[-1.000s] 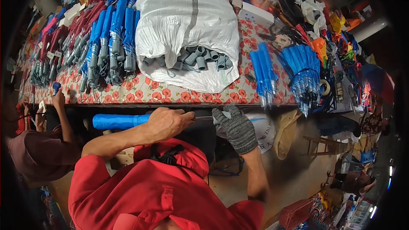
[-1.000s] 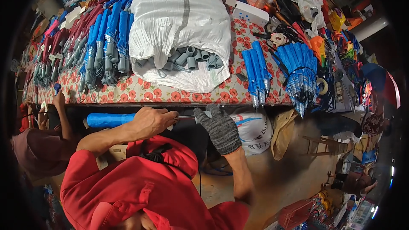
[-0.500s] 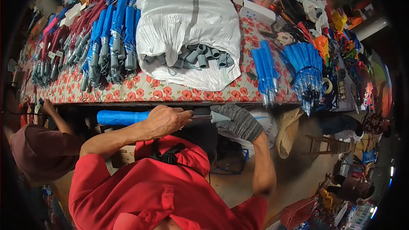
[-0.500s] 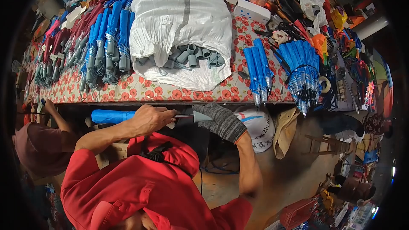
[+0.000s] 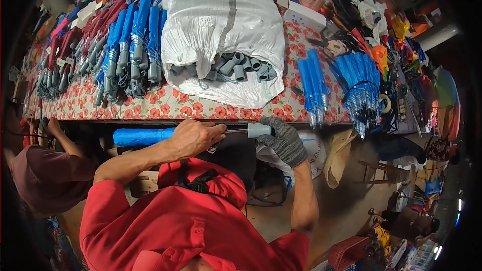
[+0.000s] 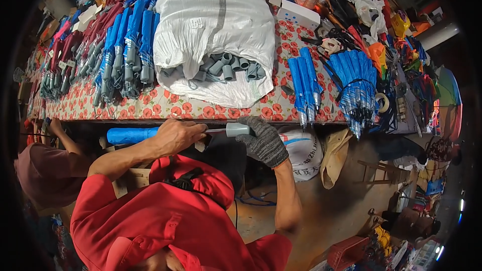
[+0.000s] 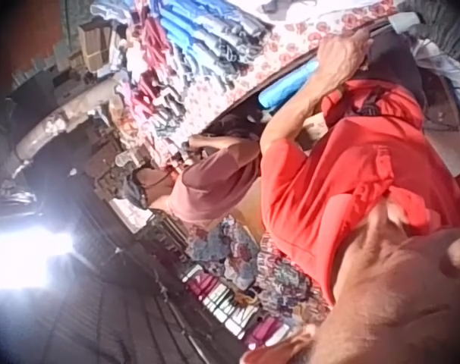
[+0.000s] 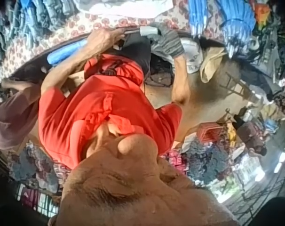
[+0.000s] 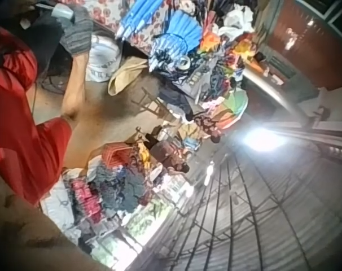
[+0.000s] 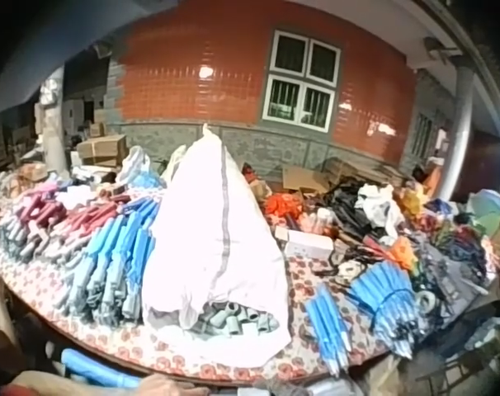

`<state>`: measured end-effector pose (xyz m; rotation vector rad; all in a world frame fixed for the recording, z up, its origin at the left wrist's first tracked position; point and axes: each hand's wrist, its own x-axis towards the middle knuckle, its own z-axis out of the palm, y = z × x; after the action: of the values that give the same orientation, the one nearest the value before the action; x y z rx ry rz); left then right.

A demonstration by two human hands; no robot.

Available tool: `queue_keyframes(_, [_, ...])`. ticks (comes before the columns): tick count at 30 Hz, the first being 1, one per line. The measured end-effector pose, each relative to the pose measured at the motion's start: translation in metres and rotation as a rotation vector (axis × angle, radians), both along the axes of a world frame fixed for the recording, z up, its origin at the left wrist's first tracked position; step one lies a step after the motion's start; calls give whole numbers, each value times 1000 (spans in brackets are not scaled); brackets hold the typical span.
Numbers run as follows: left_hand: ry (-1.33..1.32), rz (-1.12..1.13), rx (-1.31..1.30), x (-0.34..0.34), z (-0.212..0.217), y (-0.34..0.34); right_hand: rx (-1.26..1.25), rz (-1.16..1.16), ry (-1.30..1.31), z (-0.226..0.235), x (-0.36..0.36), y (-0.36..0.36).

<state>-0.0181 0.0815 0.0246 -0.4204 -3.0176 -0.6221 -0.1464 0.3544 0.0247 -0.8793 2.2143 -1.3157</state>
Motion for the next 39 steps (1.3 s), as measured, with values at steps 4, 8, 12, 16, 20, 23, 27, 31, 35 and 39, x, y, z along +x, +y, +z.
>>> queue_keyframes(4, [1, 6, -1, 0, 0, 0, 39, 24, -20, -4, -5, 0])
queue_keyframes(8, [-13, 16, 22, 1, 2, -1, 36, 8, -105, -7, -6, -4])
queue_keyframes(12, [-20, 30, -7, 3, 0, 0, -66, -72, -527, -8, -6, -9])
queue_keyframes(16, [35, 16, -26, 4, -4, -2, 81, -22, -352, -22, -13, -7])
queue_keyframes(20, [43, 1, -51, 1, -2, 0, -183, 313, 908, -50, -26, -3])
queue_keyframes(23, [12, 6, -86, 4, 1, -7, -110, 135, 674, -44, -10, -13])
queue_keyframes(27, [51, 12, -63, -2, 9, -9, -119, -87, -685, -26, -6, -5])
queue_keyframes(31, [-23, -13, -141, -11, -4, -3, 368, 277, 441, -72, -6, 7])
queue_keyframes(35, [-29, 86, -128, 2, -30, -17, -11, 58, -172, -94, 0, -26])
queue_keyframes(39, [31, 38, 18, 3, -21, -13, -299, -34, -467, -61, 10, -21])
